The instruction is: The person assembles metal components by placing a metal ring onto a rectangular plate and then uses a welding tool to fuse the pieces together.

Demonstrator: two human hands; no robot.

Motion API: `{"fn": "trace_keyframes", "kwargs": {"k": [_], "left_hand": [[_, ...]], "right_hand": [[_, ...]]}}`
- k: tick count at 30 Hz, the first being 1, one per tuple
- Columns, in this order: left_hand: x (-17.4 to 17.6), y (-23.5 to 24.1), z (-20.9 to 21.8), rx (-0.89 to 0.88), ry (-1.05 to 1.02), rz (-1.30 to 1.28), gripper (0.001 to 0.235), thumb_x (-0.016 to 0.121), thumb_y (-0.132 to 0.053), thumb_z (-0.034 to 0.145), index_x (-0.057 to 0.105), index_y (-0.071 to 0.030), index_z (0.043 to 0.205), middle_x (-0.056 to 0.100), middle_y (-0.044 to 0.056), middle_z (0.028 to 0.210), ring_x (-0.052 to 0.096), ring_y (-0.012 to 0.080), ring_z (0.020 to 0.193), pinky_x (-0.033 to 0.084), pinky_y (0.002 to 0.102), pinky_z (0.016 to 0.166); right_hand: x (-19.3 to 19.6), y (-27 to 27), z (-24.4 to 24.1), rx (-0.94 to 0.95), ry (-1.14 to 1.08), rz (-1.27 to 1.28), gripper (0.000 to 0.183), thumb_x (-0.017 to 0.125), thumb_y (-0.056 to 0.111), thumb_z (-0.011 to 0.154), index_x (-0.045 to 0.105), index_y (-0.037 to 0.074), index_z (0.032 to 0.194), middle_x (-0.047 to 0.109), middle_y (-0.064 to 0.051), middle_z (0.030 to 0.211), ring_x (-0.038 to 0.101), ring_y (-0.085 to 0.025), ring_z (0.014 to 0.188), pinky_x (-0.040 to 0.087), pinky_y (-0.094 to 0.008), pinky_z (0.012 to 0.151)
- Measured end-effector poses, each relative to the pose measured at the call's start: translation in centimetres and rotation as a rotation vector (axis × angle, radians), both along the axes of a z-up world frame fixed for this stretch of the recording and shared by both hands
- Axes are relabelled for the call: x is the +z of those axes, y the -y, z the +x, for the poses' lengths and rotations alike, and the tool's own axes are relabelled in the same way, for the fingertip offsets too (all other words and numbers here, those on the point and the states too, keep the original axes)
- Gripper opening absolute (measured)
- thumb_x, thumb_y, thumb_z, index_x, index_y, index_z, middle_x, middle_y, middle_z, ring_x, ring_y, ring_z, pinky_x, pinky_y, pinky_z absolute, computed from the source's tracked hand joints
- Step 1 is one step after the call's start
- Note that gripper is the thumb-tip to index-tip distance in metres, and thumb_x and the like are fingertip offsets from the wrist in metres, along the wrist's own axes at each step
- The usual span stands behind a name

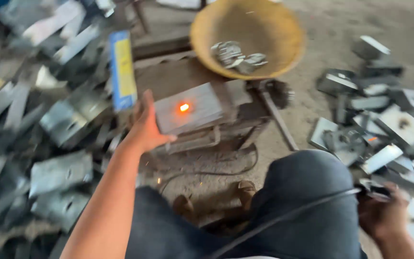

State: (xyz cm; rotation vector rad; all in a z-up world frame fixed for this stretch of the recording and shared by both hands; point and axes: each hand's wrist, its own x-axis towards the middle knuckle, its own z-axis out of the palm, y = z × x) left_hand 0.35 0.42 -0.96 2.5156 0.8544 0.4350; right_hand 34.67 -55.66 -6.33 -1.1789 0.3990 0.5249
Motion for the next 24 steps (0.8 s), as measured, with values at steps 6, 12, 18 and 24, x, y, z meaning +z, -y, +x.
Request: {"fn": "trace_keyframes", "kwargs": {"k": [6,12,18,24], "left_hand": [[-1.7,0.8,-0.6,-0.156,0.555,-0.226,0.122,0.092,-0.032,0.068,0.024,0.01,0.161,0.041,0.028,0.158,0.041,0.0383,0.148,0.031,0.045,0.123],[8.6,0.2,3.0,-0.403,0.243,0.089,0.115,0.084,-0.032,0.054,0.042,0.002,0.155,0.057,0.024,0.136,0.057,0.0386,0.126,0.045,0.049,0.112],[18.3,10.6,17.7,-0.652,-0.854,0.027,0.121,0.096,-0.037,0.051,0.036,-0.032,0.156,0.055,0.006,0.136,0.059,0.0218,0.124,0.051,0.032,0.108],[14.4,23.4,30.3,-0.512,0.593,0.225,0.117,0.083,-0.069,0.073,0.028,-0.016,0.161,0.03,0.033,0.161,0.028,0.0537,0.148,0.029,0.059,0.12]], "right_hand": [[-5.8,2.8,-5.0,-0.015,-0.268,-0.181,0.029,0.065,0.043,0.095,0.066,0.014,0.094,0.059,-0.003,0.07,0.057,-0.019,0.062,0.046,-0.033,0.058],[-4.0,6.5,-3.0,-0.074,-0.106,-0.246,0.02,0.067,0.02,0.096,0.058,0.008,0.083,0.044,-0.002,0.061,0.041,-0.017,0.051,0.034,-0.032,0.048],[-1.8,6.7,-1.6,-0.149,-0.023,-0.158,0.017,0.066,0.017,0.097,0.057,0.007,0.086,0.046,-0.002,0.066,0.043,-0.015,0.054,0.037,-0.031,0.05],[-0.9,6.3,-1.1,-0.123,0.112,-0.26,0.017,0.062,0.018,0.096,0.072,0.008,0.107,0.051,0.002,0.075,0.046,-0.01,0.06,0.041,-0.027,0.054]]}}
